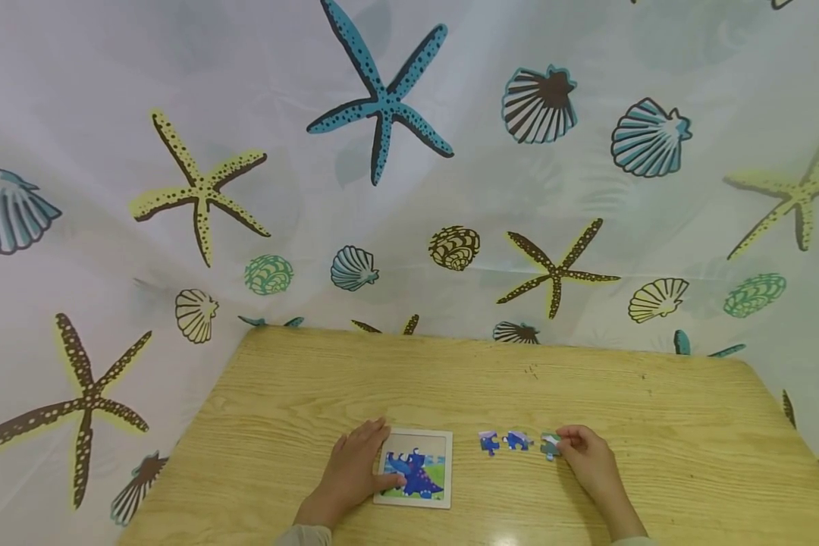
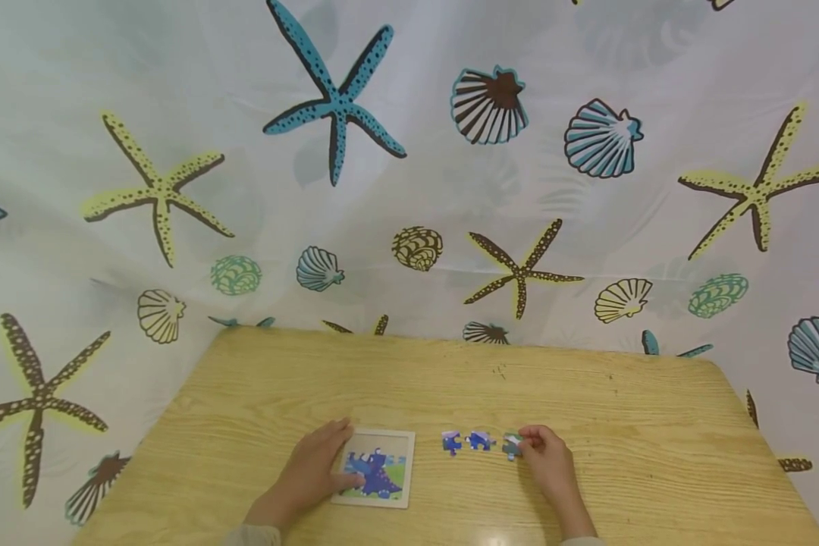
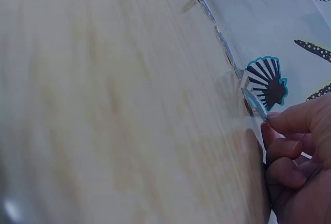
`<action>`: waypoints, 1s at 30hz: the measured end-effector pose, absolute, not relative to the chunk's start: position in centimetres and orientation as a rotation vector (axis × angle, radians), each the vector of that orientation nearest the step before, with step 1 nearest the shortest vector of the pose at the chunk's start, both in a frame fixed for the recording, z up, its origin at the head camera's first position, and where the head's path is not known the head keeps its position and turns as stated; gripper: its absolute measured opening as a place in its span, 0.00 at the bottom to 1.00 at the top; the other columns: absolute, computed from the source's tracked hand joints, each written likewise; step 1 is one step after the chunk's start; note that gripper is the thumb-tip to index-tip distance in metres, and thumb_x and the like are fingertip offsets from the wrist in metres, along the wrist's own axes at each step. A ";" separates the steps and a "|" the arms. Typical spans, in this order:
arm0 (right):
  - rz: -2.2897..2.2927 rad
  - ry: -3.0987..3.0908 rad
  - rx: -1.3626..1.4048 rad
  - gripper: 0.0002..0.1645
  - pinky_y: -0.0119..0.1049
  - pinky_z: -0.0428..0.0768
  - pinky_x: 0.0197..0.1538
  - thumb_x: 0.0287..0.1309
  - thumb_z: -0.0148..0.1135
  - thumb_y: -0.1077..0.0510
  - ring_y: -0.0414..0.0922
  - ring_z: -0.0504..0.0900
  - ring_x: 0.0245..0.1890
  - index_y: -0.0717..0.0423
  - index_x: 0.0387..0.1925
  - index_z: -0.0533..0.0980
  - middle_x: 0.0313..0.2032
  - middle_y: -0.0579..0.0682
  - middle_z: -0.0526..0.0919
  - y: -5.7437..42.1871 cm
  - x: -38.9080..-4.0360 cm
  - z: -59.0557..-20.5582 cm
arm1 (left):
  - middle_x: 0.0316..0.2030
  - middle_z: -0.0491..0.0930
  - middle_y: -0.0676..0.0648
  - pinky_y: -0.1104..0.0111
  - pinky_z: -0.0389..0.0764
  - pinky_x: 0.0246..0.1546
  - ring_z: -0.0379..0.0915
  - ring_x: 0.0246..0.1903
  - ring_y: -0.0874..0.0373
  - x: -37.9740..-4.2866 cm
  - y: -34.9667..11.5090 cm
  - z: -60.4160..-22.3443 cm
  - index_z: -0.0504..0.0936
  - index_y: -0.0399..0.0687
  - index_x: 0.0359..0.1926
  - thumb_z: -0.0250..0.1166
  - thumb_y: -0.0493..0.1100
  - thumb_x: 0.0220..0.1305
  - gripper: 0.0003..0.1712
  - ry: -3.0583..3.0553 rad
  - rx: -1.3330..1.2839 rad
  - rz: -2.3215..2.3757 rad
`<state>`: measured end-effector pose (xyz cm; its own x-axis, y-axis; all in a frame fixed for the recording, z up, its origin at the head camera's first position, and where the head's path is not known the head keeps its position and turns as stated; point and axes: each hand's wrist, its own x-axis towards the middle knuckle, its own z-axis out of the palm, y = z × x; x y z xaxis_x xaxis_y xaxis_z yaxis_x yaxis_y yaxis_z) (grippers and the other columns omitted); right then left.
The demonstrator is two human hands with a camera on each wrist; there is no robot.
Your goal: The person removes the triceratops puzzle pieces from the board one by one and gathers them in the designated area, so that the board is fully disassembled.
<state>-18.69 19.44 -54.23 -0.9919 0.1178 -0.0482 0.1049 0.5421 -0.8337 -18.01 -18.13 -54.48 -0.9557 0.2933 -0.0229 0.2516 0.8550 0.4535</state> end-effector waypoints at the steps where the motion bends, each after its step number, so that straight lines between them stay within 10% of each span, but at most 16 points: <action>1: 1.484 -2.747 -0.195 0.11 0.37 0.77 0.46 0.58 0.60 0.64 0.46 0.79 0.41 0.65 0.44 0.77 0.38 0.52 0.82 19.4 -18.7 -54.3 | 0.67 0.63 0.41 0.38 0.54 0.61 0.56 0.66 0.41 -18.0 -18.1 -54.5 0.67 0.41 0.65 0.71 0.64 0.46 0.50 2.940 0.434 0.696; 30: 1.626 -2.669 -0.127 0.12 0.29 0.78 0.37 0.60 0.60 0.63 0.44 0.78 0.38 0.64 0.45 0.77 0.37 0.52 0.78 16.2 -18.8 -53.7 | 0.66 0.63 0.40 0.37 0.53 0.61 0.55 0.66 0.40 -17.6 -18.1 -53.9 0.67 0.38 0.64 0.72 0.62 0.46 0.50 2.944 0.452 0.742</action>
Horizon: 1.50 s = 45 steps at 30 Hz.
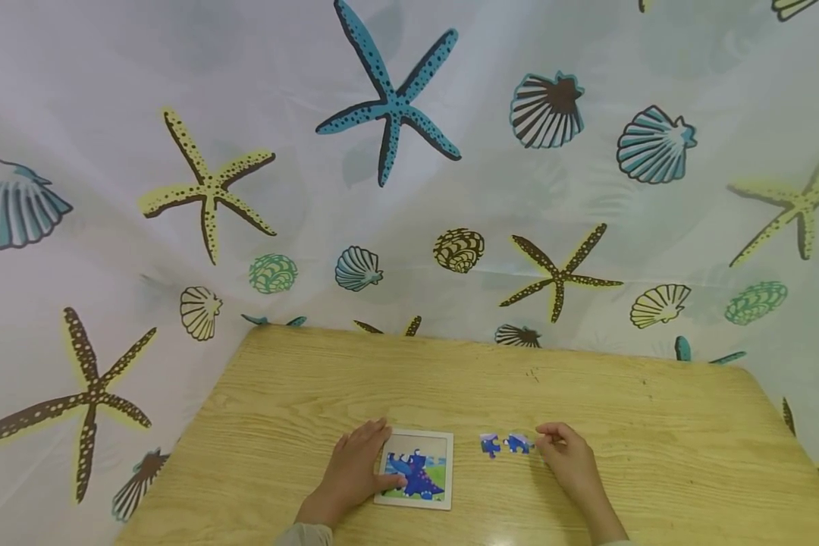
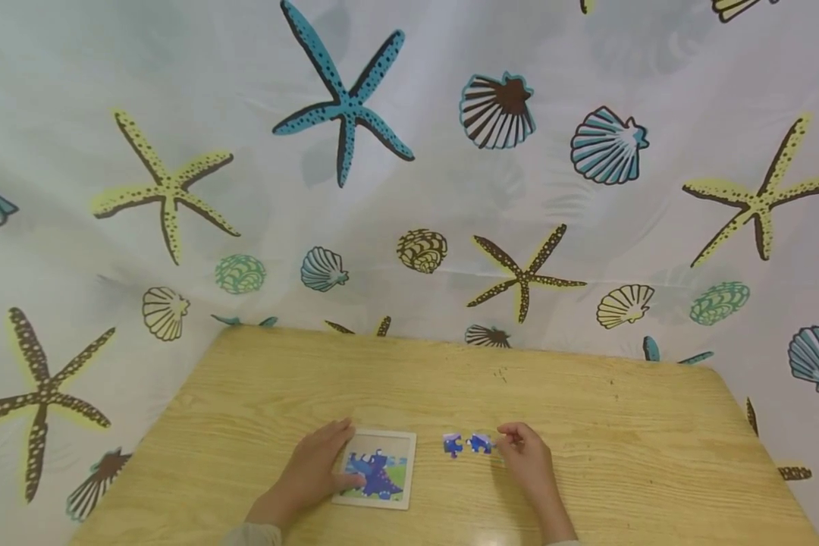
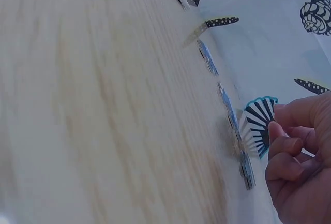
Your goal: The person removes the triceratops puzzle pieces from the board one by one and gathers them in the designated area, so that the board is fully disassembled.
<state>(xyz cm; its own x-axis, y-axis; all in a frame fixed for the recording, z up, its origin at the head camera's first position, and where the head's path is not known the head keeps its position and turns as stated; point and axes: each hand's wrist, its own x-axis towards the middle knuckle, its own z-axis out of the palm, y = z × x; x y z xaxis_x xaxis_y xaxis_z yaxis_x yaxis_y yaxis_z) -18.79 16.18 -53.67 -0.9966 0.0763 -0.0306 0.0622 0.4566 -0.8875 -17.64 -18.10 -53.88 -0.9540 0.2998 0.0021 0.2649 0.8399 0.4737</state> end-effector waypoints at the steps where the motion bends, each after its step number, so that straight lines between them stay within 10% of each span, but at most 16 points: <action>1: 1.649 -2.662 -0.109 0.12 0.29 0.78 0.36 0.60 0.61 0.63 0.44 0.78 0.37 0.64 0.44 0.77 0.36 0.52 0.78 15.7 -18.8 -53.6 | 0.66 0.63 0.40 0.37 0.54 0.61 0.55 0.66 0.40 -17.7 -18.1 -54.0 0.68 0.38 0.64 0.72 0.62 0.46 0.50 2.944 0.452 0.741; 45: 1.328 -2.853 0.637 0.10 0.29 0.70 0.32 0.49 0.69 0.61 0.34 0.69 0.27 0.56 0.36 0.79 0.26 0.40 0.71 -0.3 -18.5 -54.8 | 0.66 0.64 0.39 0.38 0.57 0.60 0.57 0.65 0.40 -17.7 -18.2 -54.3 0.70 0.39 0.63 0.73 0.60 0.45 0.48 2.994 0.499 0.701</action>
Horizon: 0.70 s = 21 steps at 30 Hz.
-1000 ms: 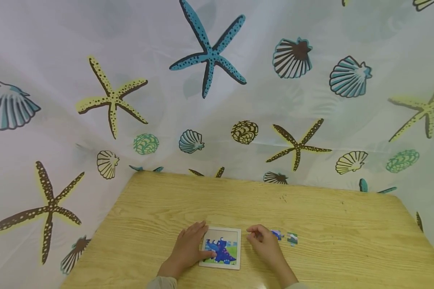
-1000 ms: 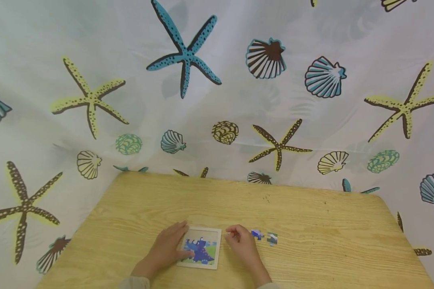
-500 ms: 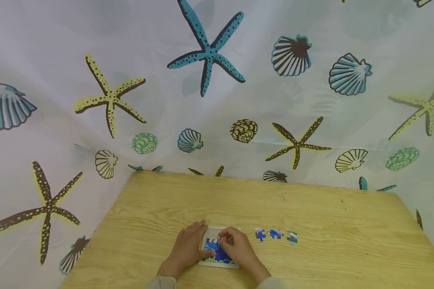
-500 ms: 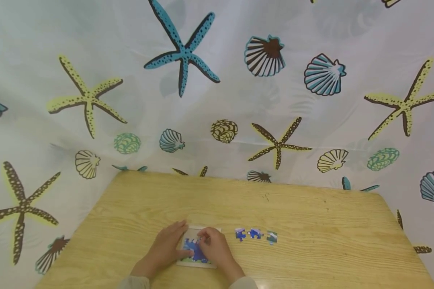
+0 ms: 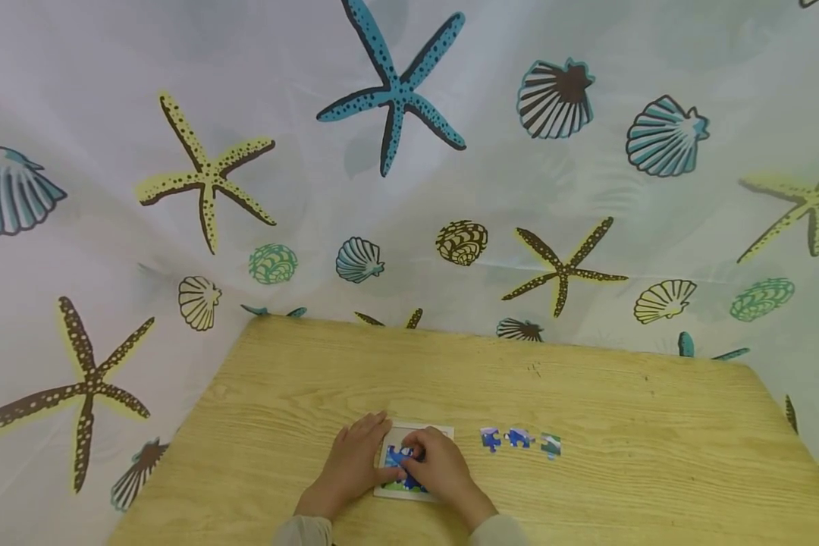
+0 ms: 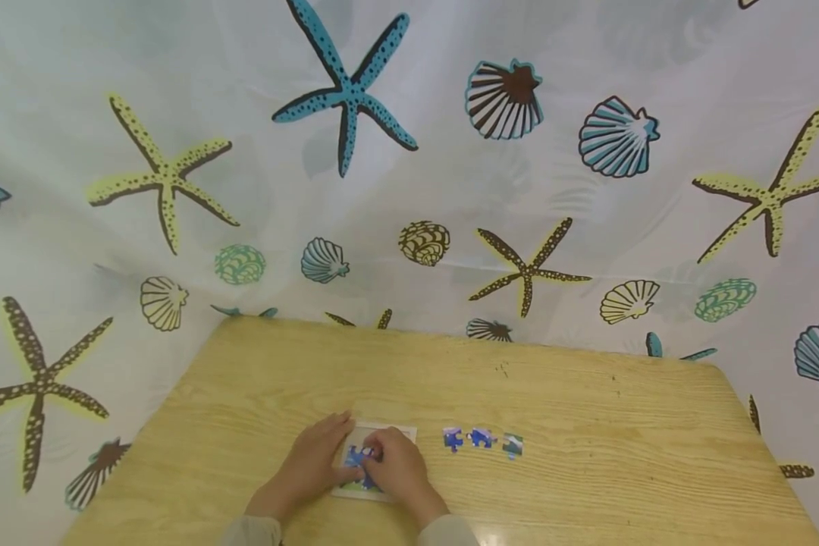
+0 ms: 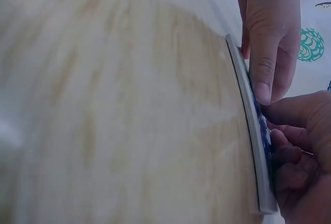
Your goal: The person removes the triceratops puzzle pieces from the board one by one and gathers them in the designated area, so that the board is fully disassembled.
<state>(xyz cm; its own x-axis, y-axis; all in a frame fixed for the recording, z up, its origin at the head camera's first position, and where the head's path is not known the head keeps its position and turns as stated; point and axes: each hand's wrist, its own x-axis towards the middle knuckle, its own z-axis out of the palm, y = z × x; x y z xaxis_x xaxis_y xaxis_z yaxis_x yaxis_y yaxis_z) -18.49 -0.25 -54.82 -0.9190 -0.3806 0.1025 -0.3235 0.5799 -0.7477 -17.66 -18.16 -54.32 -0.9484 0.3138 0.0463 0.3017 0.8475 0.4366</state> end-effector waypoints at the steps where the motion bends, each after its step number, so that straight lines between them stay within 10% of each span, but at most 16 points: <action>1: -1.245 2.741 -0.604 0.11 0.29 0.70 0.32 0.48 0.69 0.60 0.34 0.69 0.27 0.55 0.36 0.79 0.26 0.40 0.71 -0.3 -18.5 -54.8 | 0.66 0.64 0.39 0.38 0.57 0.60 0.57 0.65 0.40 -17.7 -18.2 -54.3 0.69 0.39 0.63 0.73 0.60 0.45 0.48 2.992 0.502 0.700; 21: -1.246 2.729 -0.510 0.09 0.30 0.69 0.29 0.52 0.67 0.61 0.36 0.69 0.26 0.50 0.34 0.74 0.27 0.42 0.71 -0.6 -18.0 -54.1 | 0.67 0.62 0.38 0.36 0.56 0.59 0.56 0.66 0.39 -17.6 -18.1 -53.4 0.68 0.37 0.64 0.74 0.61 0.42 0.52 2.923 0.490 0.716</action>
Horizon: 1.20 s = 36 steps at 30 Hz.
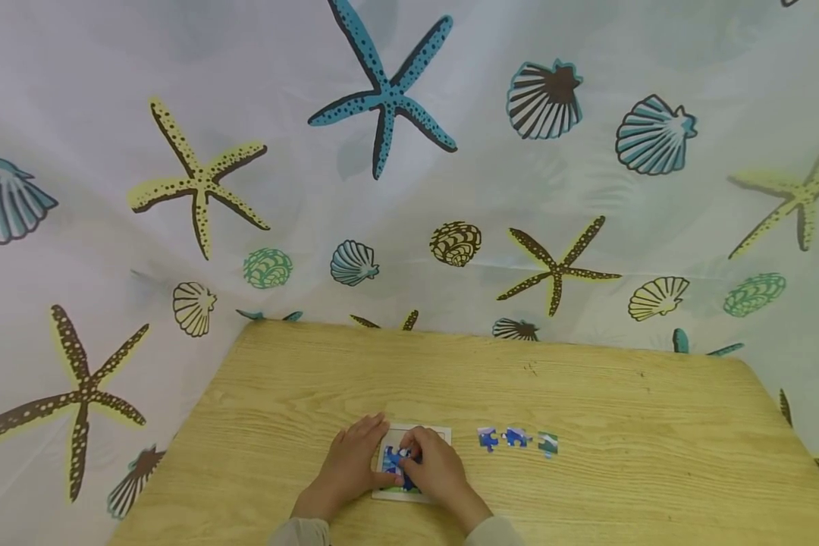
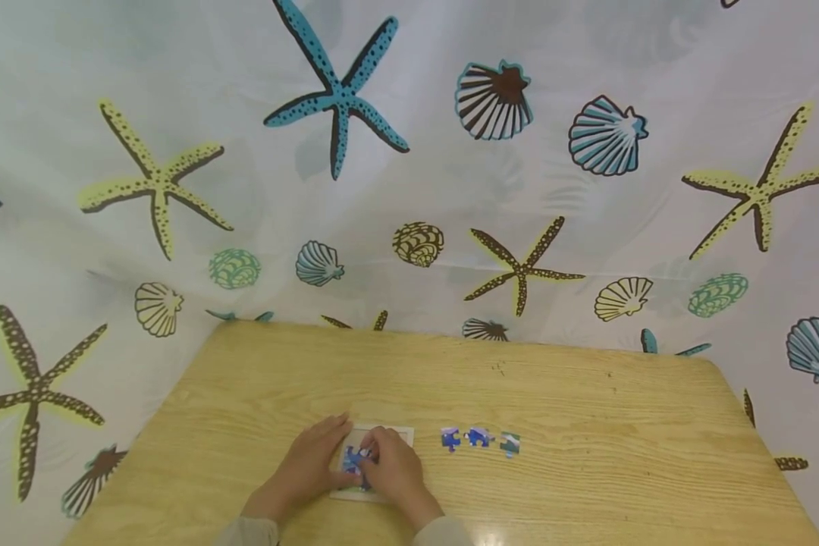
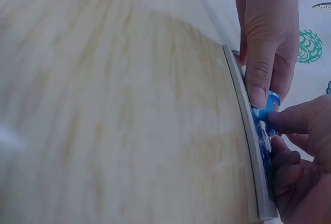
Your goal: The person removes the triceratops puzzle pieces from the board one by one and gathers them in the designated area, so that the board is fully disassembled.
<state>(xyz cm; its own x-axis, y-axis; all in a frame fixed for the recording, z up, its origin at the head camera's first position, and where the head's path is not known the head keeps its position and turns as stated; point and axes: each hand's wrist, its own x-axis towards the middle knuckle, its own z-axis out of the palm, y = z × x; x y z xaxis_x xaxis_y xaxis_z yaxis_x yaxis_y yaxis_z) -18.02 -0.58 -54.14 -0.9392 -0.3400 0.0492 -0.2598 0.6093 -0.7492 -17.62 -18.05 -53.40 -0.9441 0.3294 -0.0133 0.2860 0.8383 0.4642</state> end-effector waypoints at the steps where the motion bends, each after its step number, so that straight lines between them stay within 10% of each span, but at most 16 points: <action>1: -1.267 2.725 -0.503 0.09 0.30 0.69 0.30 0.53 0.66 0.61 0.36 0.69 0.27 0.50 0.34 0.74 0.27 0.41 0.71 -0.6 -18.0 -54.1 | 0.67 0.62 0.38 0.36 0.56 0.59 0.56 0.66 0.39 -17.6 -18.1 -53.4 0.68 0.37 0.64 0.74 0.61 0.42 0.52 2.922 0.491 0.719; 36: -1.752 2.537 -0.199 0.06 0.28 0.78 0.39 0.59 0.63 0.61 0.42 0.76 0.36 0.60 0.37 0.79 0.33 0.48 0.80 8.0 -18.0 -54.5 | 0.67 0.63 0.39 0.37 0.54 0.61 0.56 0.66 0.39 -17.8 -18.2 -53.8 0.67 0.38 0.65 0.74 0.62 0.40 0.54 2.927 0.481 0.720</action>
